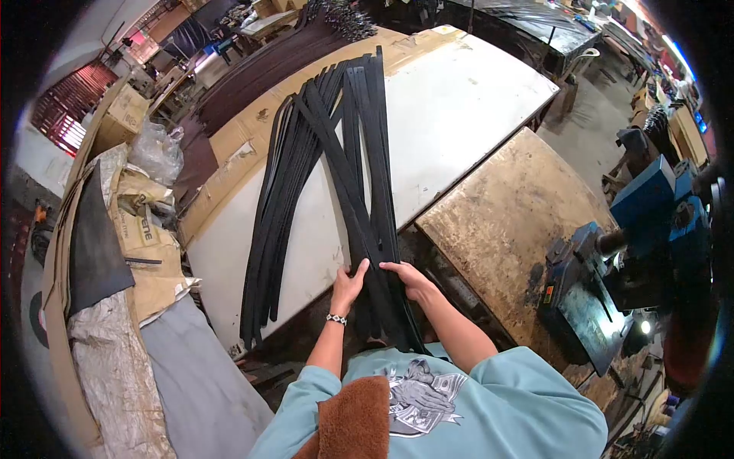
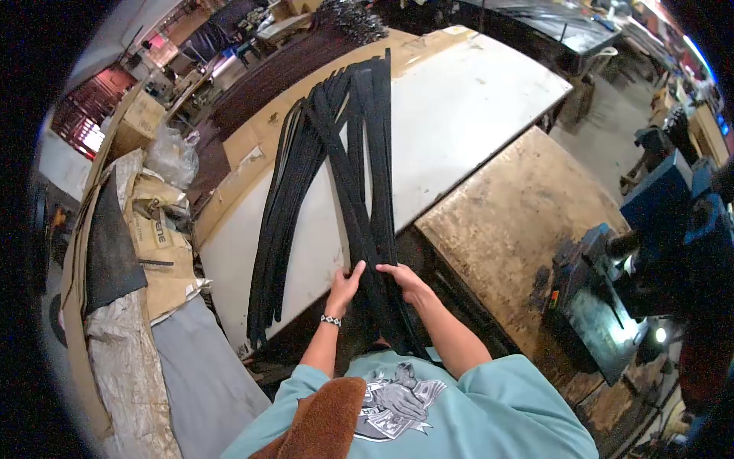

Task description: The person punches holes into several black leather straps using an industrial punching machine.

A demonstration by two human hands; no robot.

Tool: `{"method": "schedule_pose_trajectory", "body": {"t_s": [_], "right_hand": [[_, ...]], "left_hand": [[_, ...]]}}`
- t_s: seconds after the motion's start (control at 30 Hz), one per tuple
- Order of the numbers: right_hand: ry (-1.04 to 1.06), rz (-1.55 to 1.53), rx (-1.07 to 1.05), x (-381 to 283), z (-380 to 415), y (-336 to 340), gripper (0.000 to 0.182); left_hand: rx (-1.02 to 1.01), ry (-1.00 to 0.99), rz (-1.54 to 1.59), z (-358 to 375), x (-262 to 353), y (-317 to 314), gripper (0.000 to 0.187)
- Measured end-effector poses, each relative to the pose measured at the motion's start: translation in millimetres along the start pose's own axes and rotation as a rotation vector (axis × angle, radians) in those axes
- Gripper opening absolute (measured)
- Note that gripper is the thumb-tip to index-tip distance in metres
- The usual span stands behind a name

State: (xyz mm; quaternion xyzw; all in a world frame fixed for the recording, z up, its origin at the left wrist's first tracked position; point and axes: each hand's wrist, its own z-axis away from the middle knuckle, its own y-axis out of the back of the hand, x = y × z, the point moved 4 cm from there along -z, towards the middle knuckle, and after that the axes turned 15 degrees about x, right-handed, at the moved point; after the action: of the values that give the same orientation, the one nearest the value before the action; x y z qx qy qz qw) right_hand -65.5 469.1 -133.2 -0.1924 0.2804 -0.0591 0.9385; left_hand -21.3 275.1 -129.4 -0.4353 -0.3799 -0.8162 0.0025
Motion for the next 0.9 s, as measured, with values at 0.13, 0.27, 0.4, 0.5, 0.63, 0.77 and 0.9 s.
{"method": "schedule_pose_trajectory", "body": {"t_s": [0.13,0.27,0.4,0.5,0.63,0.77,0.9], "right_hand": [[0.027,-0.044,-0.023,8,-9,3,0.04],[0.048,-0.004,-0.023,7,-11,-5,0.038],[0.109,0.134,0.001,-7,0,-10,0.043],[0.22,0.296,0.022,-11,-2,-14,0.047],[0.171,0.338,0.087,-27,10,-17,0.044],[-0.01,-0.058,0.065,-13,7,-22,0.034],[0.186,0.039,0.23,-25,25,-27,0.033]], "left_hand": [[-0.217,0.174,0.382,36,-10,-15,0.084],[-0.413,0.388,0.634,33,-18,-21,0.055],[-0.515,0.393,0.682,18,-29,-32,0.063],[-0.503,0.404,0.746,17,-24,-41,0.056],[-0.511,0.357,0.711,20,-23,-38,0.047],[-0.652,0.434,0.72,14,-23,-17,0.037],[-0.727,0.538,0.757,6,-44,-1,0.039]]}}
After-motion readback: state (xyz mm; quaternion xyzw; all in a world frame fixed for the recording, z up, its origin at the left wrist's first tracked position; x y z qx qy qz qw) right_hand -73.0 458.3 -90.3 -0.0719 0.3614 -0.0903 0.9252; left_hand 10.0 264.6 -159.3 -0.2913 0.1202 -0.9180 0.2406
